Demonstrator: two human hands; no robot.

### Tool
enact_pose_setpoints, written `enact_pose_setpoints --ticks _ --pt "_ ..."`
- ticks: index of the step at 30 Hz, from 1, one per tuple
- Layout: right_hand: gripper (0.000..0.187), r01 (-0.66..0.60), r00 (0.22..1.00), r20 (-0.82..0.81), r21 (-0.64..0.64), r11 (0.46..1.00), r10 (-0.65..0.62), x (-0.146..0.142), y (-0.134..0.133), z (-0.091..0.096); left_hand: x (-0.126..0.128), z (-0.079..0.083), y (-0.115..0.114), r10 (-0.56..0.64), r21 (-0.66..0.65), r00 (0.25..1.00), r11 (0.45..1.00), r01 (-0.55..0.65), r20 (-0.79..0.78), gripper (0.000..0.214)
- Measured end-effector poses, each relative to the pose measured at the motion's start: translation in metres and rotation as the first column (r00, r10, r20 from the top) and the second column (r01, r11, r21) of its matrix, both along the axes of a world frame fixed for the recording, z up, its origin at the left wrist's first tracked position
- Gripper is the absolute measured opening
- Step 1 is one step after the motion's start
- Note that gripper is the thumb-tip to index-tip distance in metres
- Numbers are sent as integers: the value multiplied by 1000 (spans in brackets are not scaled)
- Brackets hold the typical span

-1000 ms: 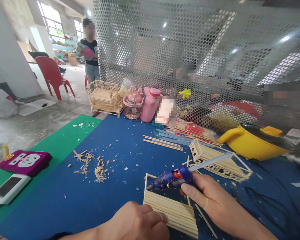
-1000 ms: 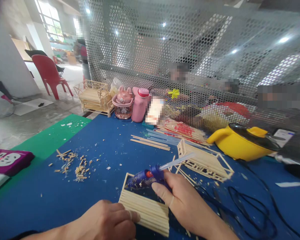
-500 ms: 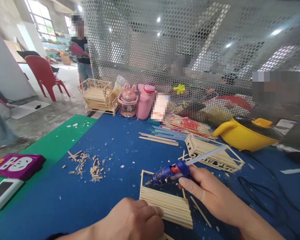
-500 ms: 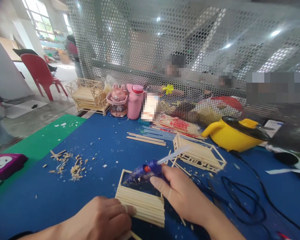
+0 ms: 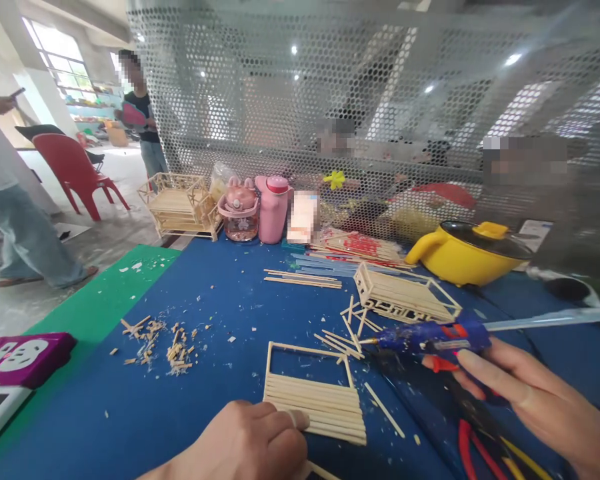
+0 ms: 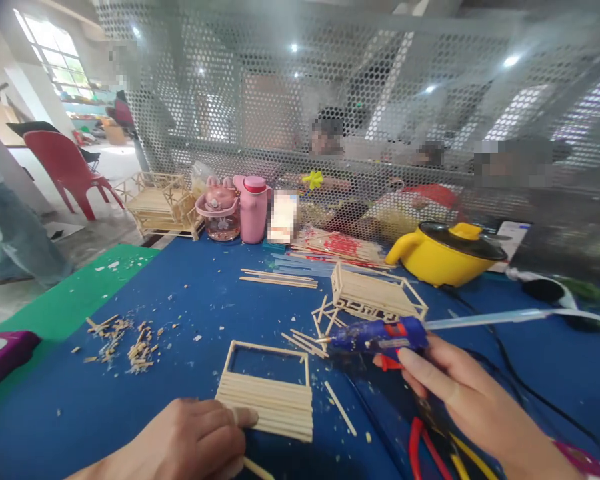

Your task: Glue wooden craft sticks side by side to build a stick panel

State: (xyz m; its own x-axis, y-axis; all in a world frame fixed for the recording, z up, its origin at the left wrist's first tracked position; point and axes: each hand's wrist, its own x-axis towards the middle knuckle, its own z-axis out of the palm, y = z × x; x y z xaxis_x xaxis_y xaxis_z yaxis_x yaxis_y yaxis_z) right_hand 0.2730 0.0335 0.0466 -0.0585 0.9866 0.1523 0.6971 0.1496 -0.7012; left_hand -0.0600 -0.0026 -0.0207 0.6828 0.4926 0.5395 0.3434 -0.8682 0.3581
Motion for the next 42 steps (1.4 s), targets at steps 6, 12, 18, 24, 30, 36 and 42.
enact_pose_setpoints --ticks 6,12,18,24,30,36,42 --pt "43 -84 996 -51 -199 976 75 -7 -15 -8 -7 2 -1 5 -74 1000 997 -4 11 20" --pt "38 -155 986 -90 -207 966 139 1 -17 -7 -6 28 17 191 -261 974 940 -218 -126 21" --pt "40 -23 995 -95 -154 988 9 12 -18 -10 26 43 47 115 -406 928 875 -264 -356 30" --pt "52 123 967 -211 -109 986 -144 21 -16 -11 52 38 56 79 -461 908 841 -282 -411 32" --pt "50 124 960 -242 -82 989 -141 22 -18 -12 57 35 54 73 -483 909 828 -285 -410 31" --pt "49 102 966 -231 -76 992 -117 24 -18 -14 57 36 54 76 -482 916 831 -276 -393 32" --pt "44 145 979 -144 -17 989 -146 28 -12 -23 58 37 53 75 -492 917 825 -278 -392 32"
